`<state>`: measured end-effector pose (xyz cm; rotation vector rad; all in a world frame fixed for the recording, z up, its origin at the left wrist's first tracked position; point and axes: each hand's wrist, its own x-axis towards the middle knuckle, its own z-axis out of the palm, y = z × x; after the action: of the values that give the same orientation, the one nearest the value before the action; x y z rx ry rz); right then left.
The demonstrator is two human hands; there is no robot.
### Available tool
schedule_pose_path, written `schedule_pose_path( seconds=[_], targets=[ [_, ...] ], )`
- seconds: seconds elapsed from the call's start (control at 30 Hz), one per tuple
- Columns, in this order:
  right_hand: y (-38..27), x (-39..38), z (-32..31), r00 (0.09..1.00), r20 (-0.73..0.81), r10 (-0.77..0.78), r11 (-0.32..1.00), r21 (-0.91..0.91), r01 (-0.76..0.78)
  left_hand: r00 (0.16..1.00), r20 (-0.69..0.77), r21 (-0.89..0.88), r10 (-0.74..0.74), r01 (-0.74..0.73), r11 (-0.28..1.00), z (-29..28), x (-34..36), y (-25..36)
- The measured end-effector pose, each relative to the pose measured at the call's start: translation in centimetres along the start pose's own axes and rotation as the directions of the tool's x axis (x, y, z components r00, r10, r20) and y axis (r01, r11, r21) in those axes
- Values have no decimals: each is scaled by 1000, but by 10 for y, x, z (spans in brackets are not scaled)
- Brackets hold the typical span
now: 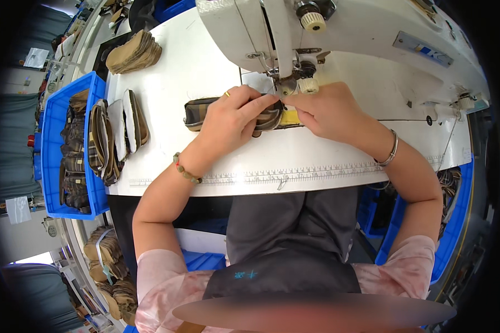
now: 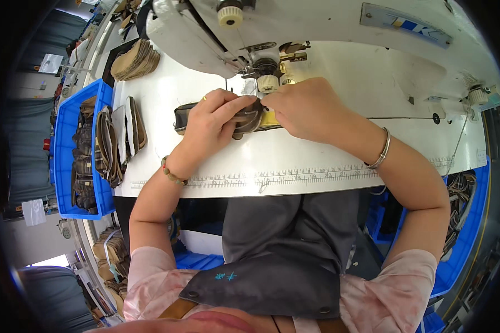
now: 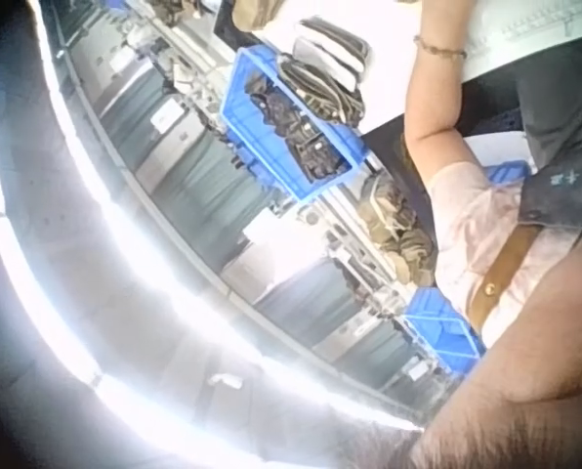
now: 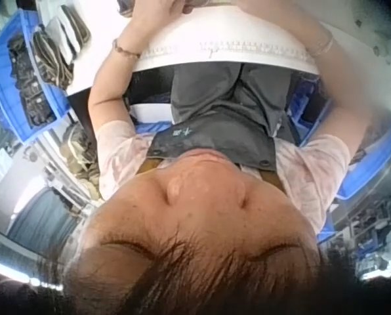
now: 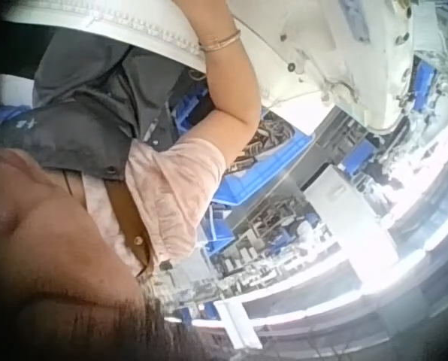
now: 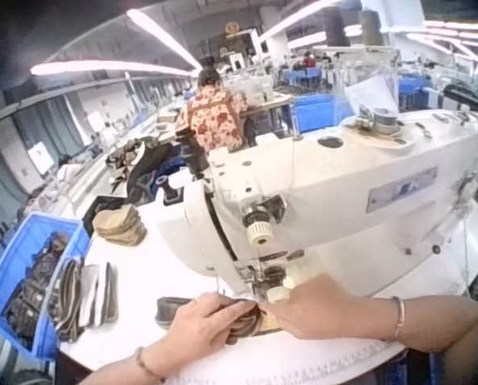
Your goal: Sewing and trimming leather pieces for a pouch using an industrial sewing machine.
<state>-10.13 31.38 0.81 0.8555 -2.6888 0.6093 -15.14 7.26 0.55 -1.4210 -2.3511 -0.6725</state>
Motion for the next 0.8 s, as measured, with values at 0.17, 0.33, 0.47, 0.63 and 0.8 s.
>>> schedule_pose_path(
  seconds=[0.17,0.33,0.47,0.63,0.8],
  targets=[
    [2,-5,5,999,16,-40,999,33,39,1000,15,2,-25,25,1000,-2,0,2],
    [1,-3,14,992,58,-112,989,-86,117,999,41,11,-7,7,1000,-4,-1,2],
    [1,-3,9,986,67,-153,980,-122,160,999,29,3,-21,20,1000,-5,0,1],
    [0,-1,7,985,54,-165,973,-153,172,999,17,-4,-32,32,999,-2,2,2],
    [0,0,7,982,33,-184,964,-188,187,996,85,56,36,-41,998,-9,2,1]
  ],
)
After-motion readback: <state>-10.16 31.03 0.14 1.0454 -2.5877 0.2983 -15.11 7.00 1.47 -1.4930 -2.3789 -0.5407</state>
